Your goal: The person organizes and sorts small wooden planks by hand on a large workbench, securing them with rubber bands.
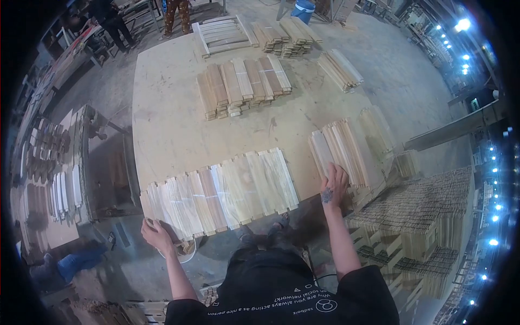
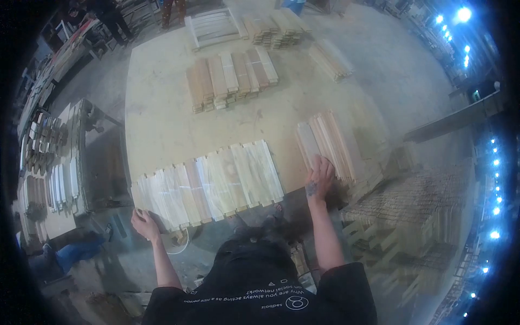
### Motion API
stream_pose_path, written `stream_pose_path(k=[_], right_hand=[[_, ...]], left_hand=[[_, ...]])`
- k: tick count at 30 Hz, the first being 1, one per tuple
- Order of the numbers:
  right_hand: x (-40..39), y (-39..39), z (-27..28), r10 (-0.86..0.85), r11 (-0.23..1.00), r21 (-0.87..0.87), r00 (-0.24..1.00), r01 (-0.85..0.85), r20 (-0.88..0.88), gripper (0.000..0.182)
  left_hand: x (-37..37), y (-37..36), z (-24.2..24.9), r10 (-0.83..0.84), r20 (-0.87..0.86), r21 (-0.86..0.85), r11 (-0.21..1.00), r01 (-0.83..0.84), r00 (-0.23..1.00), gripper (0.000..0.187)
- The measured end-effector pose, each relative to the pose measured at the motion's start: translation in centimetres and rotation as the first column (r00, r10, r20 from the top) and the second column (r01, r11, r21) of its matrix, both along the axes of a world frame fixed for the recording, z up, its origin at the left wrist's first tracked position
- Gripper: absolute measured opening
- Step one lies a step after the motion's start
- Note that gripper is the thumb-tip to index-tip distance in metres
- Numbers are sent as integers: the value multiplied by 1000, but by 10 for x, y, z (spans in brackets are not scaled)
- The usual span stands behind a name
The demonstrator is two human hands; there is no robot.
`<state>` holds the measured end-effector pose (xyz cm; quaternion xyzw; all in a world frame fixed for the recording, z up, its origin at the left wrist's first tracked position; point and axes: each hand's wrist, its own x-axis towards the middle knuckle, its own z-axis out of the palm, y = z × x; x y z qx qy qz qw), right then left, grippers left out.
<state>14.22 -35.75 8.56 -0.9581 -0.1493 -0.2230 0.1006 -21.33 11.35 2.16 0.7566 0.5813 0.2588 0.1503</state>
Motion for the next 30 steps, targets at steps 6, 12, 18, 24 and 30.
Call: stream_pose_path(k=[6, 12, 18, 24, 30], right_hand=[[7, -13, -6, 21, 970, 242, 988, 17, -154, 32], [-19, 11, -56, 132, 843, 530, 922, 89, -364, 31], [-37, 19, -79, 111, 919, 394, 962, -3, -251, 36], [-32, 19, -74, 193, 896, 438, 955, -77, -226, 30], [-34, -1, -96, 160, 936, 349, 946, -54, -282, 46]], left_hand=[[-1, 2, 4, -30, 61, -40, 999, 33, 998, 43], [2, -1, -3, -3, -24, 28, 1000, 4, 1000, 40], [5, 1, 3, 29, -23, 14, 999, -29, 999, 39], [19, -6, 7, 72, -40, 146, 987, -65, 997, 35], [26, -20, 9, 49, -1, 133, 990, -48, 999, 29]])
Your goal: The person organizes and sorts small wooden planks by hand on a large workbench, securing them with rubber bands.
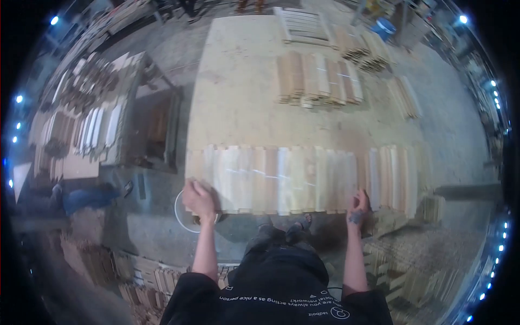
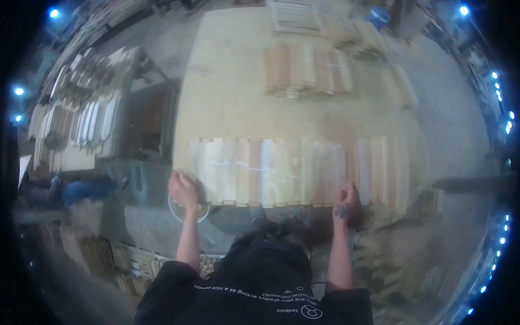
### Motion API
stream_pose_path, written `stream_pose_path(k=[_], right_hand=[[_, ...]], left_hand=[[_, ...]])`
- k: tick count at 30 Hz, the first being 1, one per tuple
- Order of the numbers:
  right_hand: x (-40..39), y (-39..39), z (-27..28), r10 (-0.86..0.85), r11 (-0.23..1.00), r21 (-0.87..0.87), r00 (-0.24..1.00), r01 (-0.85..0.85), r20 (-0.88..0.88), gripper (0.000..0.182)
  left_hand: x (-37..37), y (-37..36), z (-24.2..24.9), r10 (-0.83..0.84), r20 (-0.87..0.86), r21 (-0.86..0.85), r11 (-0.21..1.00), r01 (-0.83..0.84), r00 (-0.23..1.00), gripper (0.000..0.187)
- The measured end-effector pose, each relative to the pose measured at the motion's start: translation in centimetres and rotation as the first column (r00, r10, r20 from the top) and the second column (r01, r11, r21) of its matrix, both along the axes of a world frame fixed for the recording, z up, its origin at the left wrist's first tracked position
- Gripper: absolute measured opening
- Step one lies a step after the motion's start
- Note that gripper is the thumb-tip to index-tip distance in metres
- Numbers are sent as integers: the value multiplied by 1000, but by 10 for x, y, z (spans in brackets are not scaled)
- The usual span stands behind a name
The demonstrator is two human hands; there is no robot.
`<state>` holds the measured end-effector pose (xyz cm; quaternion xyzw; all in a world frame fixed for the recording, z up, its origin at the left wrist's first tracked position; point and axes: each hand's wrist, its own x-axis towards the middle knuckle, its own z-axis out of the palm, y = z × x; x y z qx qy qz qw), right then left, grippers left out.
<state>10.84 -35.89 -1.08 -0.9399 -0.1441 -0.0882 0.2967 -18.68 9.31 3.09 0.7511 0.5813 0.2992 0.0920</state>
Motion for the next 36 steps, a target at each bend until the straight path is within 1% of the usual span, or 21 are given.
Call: stream_pose_path(k=[1, 3, 4, 6, 7, 10, 11, 13, 14, 15, 16, 18, 21, 24, 27, 30, 31, 33, 34, 35, 36], right_hand=[[0, -1, -4, -17, 1000, -21, 999, 18, 42, 45], [-1, 1, 2, -20, 1000, 17, 1000, 20, 19, 46], [-3, 3, 9, -28, 999, 33, 1000, 28, 8, 46], [-5, 4, 19, -37, 999, -29, 996, 35, -81, 46], [-5, 6, 23, -45, 997, -63, 992, 37, -122, 46], [-4, 8, 25, -65, 997, 28, 980, 72, -186, 47], [-4, 7, 24, -52, 998, 31, 982, 59, -183, 47], [-4, 8, 26, -29, 999, 39, 983, 37, -179, 48], [-5, 9, 25, -39, 999, -19, 986, 36, -162, 48], [-7, 8, 24, -50, 996, -78, 988, 39, -145, 49], [-8, 7, 23, -61, 990, -137, 990, 43, -125, 50], [-8, 7, 16, -7, 993, -115, 997, -1, -71, 50], [-12, 7, 14, 19, 998, -67, 999, -22, -42, 50], [-12, 14, 19, -13, 1000, -28, 997, 11, -75, 49], [-9, 14, 23, -53, 998, 12, 991, 55, -122, 50], [-11, 15, 29, -48, 998, 31, 983, 54, -179, 51], [-9, 16, 32, -38, 998, 38, 980, 46, -194, 52], [-7, 18, 26, -18, 986, 161, 979, 52, -204, 54], [-9, 18, 26, -10, 974, 219, 977, 58, -212, 55], [-10, 17, 28, -55, 988, 133, 983, 80, -178, 54], [-9, 18, 28, -75, 982, 160, 981, 104, -177, 53]], left_hand=[[-1, -3, 0, -26, 61, -22, 999, 27, 998, 29], [-4, -9, -3, -79, 188, -64, 994, 93, 979, 28], [-7, -8, 0, -89, 221, -80, 991, 109, 971, 28], [-15, -8, 3, -110, 292, -115, 982, 150, 950, 28], [-24, -4, -1, -63, 353, -158, 979, 126, 933, 26], [-54, -5, 3, 39, 444, -263, 961, 89, 895, 25], [-66, -9, 3, 66, 465, -295, 952, 85, 883, 24], [-82, -23, 10, 215, 488, -443, 896, 28, 846, 23], [-90, -30, 12, 288, 489, -514, 858, 5, 823, 23], [-95, -37, 6, 319, 528, -528, 849, 10, 787, 21], [-99, -42, 1, 293, 555, -499, 866, 29, 779, 21], [-97, -51, -2, 237, 604, -437, 897, 68, 761, 21], [-89, -53, 7, 274, 630, -542, 825, 160, 726, 24], [-83, -51, 6, 258, 622, -582, 784, 215, 739, 26], [-78, -35, 10, 254, 647, -583, 773, 251, 719, 29], [-68, -14, 0, 174, 527, -633, 734, 248, 832, 30], [-62, -12, 8, 183, 524, -690, 664, 289, 832, 32], [-65, -10, -29, 138, 476, -663, 705, 252, 869, 34], [-60, -12, -32, 115, 446, -650, 723, 233, 887, 35], [-59, -18, -35, 24, 358, -590, 781, 206, 933, 35], [-52, -26, -17, -57, 258, -518, 834, 188, 965, 35]])
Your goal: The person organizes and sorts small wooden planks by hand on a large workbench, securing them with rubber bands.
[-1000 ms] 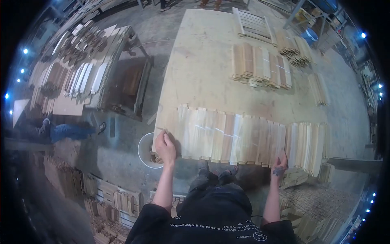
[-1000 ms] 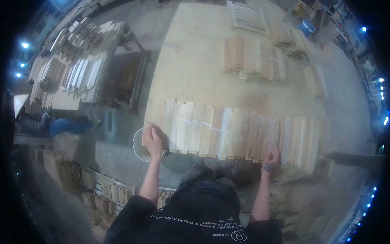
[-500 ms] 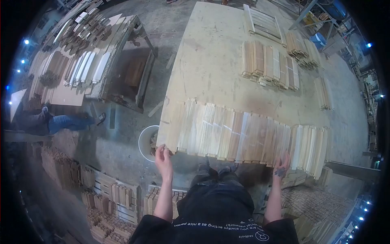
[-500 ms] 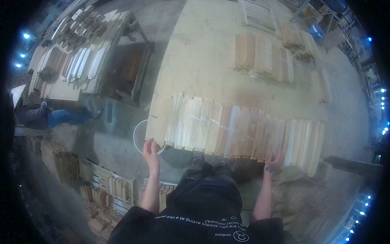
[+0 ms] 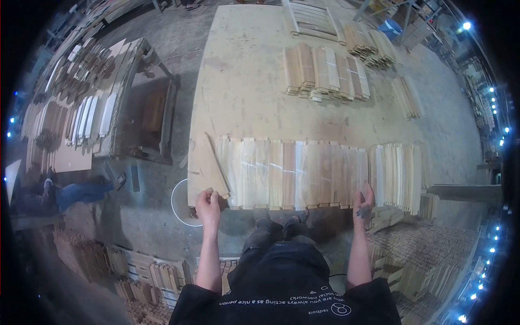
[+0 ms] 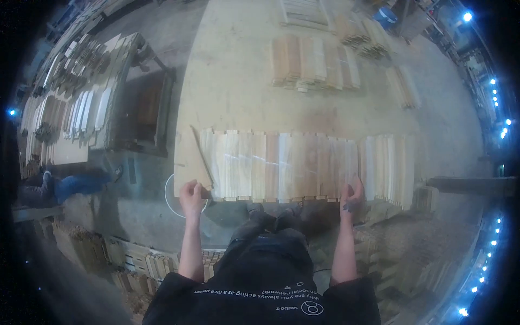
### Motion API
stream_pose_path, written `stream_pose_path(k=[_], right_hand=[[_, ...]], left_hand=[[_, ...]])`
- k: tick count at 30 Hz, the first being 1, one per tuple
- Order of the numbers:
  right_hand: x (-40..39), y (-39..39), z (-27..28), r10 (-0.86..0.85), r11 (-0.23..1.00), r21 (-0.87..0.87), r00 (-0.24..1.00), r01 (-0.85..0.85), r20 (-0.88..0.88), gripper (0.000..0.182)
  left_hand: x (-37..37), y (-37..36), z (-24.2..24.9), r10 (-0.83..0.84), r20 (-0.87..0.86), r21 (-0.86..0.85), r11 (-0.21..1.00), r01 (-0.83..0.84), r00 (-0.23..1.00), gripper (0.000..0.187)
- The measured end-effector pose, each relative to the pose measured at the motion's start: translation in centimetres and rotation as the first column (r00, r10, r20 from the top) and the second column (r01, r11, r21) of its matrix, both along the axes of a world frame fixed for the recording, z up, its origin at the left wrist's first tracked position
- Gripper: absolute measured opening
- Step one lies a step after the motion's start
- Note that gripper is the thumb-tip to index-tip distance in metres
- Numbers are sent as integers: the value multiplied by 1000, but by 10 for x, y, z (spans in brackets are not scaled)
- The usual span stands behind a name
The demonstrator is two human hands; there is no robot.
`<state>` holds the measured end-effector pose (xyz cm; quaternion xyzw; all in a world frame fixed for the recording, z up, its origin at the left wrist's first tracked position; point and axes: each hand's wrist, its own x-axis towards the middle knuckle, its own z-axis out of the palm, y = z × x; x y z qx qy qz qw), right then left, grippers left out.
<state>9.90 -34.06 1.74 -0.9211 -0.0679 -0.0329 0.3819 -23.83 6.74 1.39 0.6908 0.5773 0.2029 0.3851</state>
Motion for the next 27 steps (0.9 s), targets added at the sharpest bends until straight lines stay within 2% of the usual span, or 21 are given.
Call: stream_pose_path(k=[1, 2, 4, 8, 10, 11, 14, 17, 22, 27], right_hand=[[0, 2, 0, -23, 999, 28, 1000, 23, 1, 53], [0, 4, 0, -44, 997, 58, 999, 44, 1, 53], [0, 8, -2, -73, 997, -1, 996, 73, 57, 53], [-2, 12, -7, -92, 991, -92, 989, 103, 111, 54], [-2, 12, -10, -88, 992, -74, 988, 98, 129, 54], [-3, 11, -11, -86, 993, -66, 987, 96, 138, 54], [-6, 6, -13, -67, 971, -216, 982, 105, 176, 54], [-20, 6, -17, -70, 982, -158, 970, 108, 231, 51], [-27, 3, -15, -30, 996, -77, 986, 43, 164, 53], [-10, 2, -20, 2, 997, -76, 991, 8, 131, 53]], left_hand=[[4, -5, 10, -40, -106, 113, 992, 52, 994, 35], [6, -5, 10, -17, -65, 78, 997, 22, 998, 35], [11, -5, 14, 36, 15, 4, 999, -37, 999, 36], [39, -20, 43, -21, -244, 156, 986, 60, 970, 44], [43, -24, 47, -58, -360, 214, 966, 142, 931, 48], [42, -26, 47, -59, -368, 213, 966, 146, 928, 48], [30, -34, 43, -75, -381, 209, 964, 164, 922, 48], [4, -40, 41, -88, -339, 184, 970, 158, 937, 45], [-9, -33, 42, -114, -282, 90, 985, 145, 952, 42], [7, -23, 45, -186, -364, 179, 948, 264, 913, 43]])
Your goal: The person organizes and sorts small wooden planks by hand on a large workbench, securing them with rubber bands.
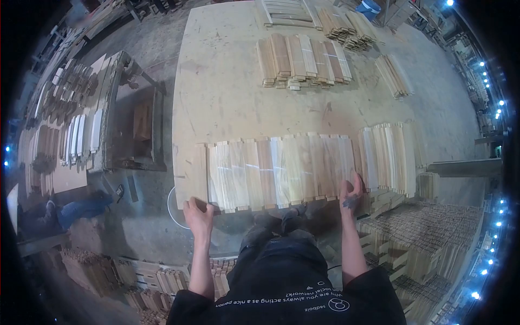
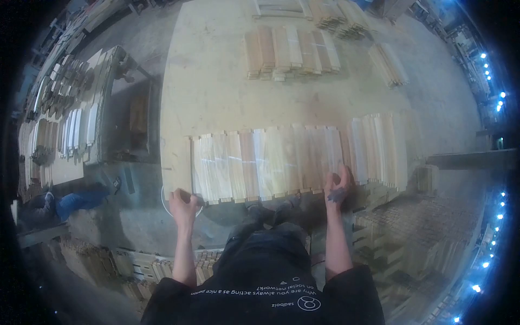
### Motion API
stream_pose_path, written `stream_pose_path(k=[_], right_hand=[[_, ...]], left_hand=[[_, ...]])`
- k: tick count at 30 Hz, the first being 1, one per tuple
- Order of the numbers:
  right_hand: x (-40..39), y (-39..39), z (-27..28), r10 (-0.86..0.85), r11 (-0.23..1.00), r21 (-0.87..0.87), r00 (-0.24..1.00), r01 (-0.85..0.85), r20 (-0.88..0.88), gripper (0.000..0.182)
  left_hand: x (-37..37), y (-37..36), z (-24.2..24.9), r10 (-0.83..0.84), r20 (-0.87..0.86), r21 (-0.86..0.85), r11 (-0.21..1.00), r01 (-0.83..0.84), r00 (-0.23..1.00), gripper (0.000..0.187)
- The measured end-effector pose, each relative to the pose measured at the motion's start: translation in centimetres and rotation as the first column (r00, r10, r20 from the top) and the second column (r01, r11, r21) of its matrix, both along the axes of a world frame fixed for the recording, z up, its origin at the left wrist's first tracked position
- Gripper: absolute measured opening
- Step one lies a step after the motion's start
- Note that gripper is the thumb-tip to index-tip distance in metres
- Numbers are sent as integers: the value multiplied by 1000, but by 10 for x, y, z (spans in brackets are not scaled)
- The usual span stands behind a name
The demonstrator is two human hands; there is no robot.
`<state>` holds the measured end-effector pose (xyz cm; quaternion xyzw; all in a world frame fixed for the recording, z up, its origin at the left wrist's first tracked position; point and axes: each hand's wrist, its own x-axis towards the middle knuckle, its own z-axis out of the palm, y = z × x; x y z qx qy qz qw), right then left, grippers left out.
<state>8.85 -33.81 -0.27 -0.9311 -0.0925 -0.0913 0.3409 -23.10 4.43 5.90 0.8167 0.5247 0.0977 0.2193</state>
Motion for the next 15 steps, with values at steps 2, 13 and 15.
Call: stream_pose_path(k=[2, 13, 15], right_hand=[[2, 5, 9, 20, 1000, 2, 1000, -20, -24, 52], [-122, 62, 65, 524, 847, 373, 709, -378, -472, 21], [-143, 85, 44, 734, 678, 666, 233, -312, -638, 39]], left_hand=[[-2, 8, 0, -33, -9, -7, 999, 33, 999, 44], [-15, 10, 18, 165, 221, -395, 916, -67, 961, 41], [-4, -4, 8, 313, 345, -645, 764, -18, 885, 35]])
